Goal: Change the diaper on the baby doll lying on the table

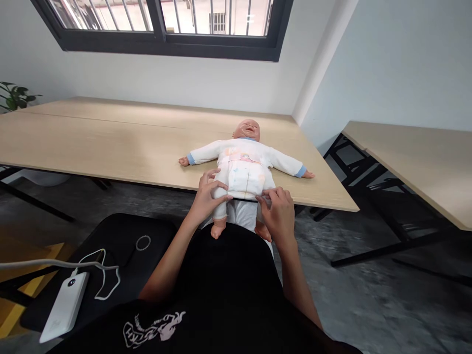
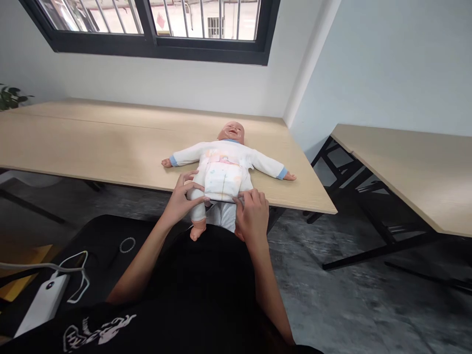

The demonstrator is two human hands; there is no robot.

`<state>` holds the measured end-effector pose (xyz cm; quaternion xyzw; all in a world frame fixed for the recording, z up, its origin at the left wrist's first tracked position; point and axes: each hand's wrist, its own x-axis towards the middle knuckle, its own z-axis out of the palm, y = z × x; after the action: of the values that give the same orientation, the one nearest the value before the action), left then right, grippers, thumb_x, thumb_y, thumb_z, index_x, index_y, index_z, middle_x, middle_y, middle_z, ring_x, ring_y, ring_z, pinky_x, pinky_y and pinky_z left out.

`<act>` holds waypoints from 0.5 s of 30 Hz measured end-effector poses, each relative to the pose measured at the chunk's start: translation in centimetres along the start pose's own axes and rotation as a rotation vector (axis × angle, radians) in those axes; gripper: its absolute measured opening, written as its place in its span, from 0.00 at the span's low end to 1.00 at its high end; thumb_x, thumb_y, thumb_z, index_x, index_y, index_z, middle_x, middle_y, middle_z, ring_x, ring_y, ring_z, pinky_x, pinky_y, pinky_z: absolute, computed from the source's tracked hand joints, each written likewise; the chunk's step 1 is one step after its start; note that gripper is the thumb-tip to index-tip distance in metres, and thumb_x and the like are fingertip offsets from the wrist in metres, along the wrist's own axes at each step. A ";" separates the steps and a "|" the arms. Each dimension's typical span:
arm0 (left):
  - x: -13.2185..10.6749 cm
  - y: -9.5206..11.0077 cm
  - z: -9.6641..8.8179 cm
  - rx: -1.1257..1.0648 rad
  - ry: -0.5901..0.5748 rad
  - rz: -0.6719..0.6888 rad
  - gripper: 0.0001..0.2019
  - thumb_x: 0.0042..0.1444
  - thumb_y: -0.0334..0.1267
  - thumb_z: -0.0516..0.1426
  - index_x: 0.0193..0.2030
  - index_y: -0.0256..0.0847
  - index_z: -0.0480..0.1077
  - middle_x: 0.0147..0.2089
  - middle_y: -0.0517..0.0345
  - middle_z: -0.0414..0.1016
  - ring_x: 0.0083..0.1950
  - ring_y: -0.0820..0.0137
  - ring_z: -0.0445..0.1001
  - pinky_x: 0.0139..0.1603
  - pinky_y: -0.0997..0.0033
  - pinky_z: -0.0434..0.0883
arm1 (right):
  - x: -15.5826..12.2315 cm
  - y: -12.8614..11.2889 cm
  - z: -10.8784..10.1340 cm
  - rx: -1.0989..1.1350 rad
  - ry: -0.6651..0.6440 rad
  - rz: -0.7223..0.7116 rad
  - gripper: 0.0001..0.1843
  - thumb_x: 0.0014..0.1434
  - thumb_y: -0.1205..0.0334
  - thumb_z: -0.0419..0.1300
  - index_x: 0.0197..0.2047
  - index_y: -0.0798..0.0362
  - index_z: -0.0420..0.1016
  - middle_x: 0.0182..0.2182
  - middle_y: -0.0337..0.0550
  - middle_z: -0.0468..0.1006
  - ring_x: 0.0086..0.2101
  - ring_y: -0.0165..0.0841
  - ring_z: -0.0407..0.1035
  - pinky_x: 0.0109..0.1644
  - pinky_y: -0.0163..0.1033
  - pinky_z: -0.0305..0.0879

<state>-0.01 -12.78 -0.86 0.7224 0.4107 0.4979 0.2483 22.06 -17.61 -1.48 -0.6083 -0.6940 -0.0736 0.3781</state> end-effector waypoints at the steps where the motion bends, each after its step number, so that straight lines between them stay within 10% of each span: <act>1: -0.1 0.0 0.1 0.019 -0.004 0.011 0.07 0.52 0.36 0.70 0.35 0.42 0.77 0.66 0.49 0.64 0.69 0.56 0.62 0.72 0.51 0.59 | 0.0 -0.1 0.1 -0.003 0.011 0.009 0.12 0.70 0.56 0.54 0.38 0.53 0.72 0.39 0.50 0.74 0.41 0.44 0.64 0.48 0.47 0.60; 6: 0.2 -0.3 0.0 -0.035 0.033 -0.030 0.10 0.53 0.41 0.68 0.31 0.41 0.73 0.65 0.49 0.65 0.69 0.57 0.63 0.71 0.53 0.62 | 0.2 0.5 0.5 0.232 0.066 0.104 0.16 0.66 0.47 0.58 0.38 0.52 0.70 0.39 0.49 0.73 0.41 0.42 0.65 0.51 0.50 0.63; 11: 3.4 -2.0 -0.4 -0.457 0.228 -0.325 0.23 0.51 0.53 0.68 0.44 0.41 0.69 0.57 0.47 0.73 0.63 0.58 0.71 0.63 0.57 0.71 | 3.7 3.7 1.6 0.793 0.199 0.530 0.34 0.54 0.32 0.64 0.50 0.52 0.65 0.53 0.54 0.73 0.54 0.42 0.70 0.61 0.52 0.69; 15: 7.7 -3.1 -0.1 -0.757 0.073 -0.587 0.21 0.55 0.57 0.65 0.39 0.41 0.71 0.50 0.45 0.78 0.63 0.57 0.73 0.66 0.59 0.71 | 8.4 5.9 3.4 1.092 0.028 0.724 0.30 0.60 0.31 0.57 0.45 0.51 0.67 0.51 0.56 0.75 0.57 0.42 0.71 0.61 0.49 0.73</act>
<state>0.12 -4.67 0.76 0.4172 0.3956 0.5462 0.6092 26.13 -7.62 -0.84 -0.5229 -0.3779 0.4135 0.6425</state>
